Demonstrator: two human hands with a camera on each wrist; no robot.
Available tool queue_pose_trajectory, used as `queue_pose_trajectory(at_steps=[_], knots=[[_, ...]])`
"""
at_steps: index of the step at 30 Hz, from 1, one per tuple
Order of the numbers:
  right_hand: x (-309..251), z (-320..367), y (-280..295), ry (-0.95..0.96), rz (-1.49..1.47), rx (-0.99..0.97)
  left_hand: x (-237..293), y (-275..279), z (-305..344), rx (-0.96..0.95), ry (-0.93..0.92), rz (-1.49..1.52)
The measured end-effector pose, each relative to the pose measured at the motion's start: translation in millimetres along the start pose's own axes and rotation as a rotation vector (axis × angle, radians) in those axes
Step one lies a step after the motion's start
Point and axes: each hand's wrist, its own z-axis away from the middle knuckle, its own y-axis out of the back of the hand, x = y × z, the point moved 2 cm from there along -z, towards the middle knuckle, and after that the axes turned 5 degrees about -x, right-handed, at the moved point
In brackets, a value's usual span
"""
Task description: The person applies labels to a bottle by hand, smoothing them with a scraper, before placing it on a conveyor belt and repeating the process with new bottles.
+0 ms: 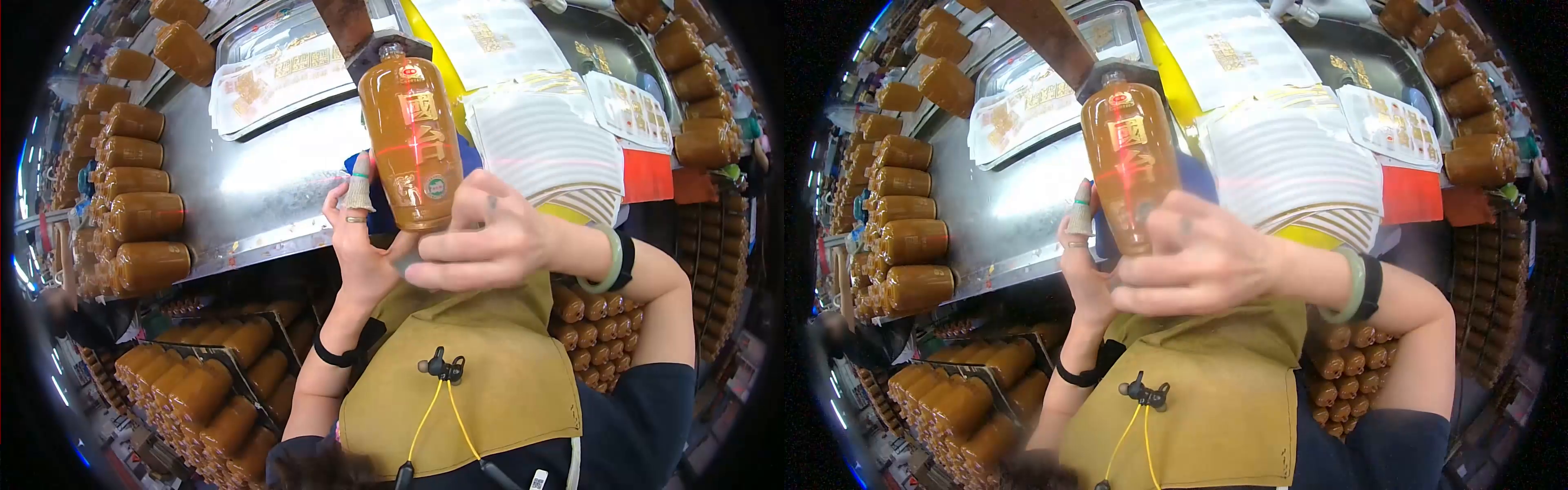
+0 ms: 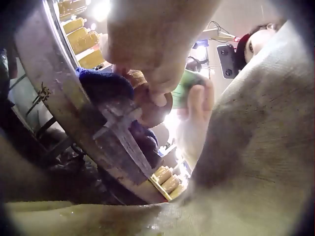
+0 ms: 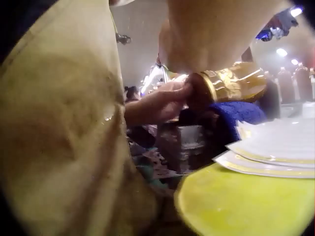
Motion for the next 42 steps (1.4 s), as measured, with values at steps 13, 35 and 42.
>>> queue_pose_trajectory(at_steps=[13, 35, 42], knots=[[60.2, -2.0, 39.9, -0.634, 0.213, 0.472, 28.8, -11.5, -9.9, 0.122, -0.273, -0.445], [32.5, 20.9, 7.5, -0.297, 0.379, 0.158, 20.3, -12.2, -1.8, 0.242, -0.073, -0.039], [53.3, 4.2, 15.6, -0.411, 0.329, 0.277, 9.9, -7.3, 2.9, 0.132, -0.05, -0.099]])
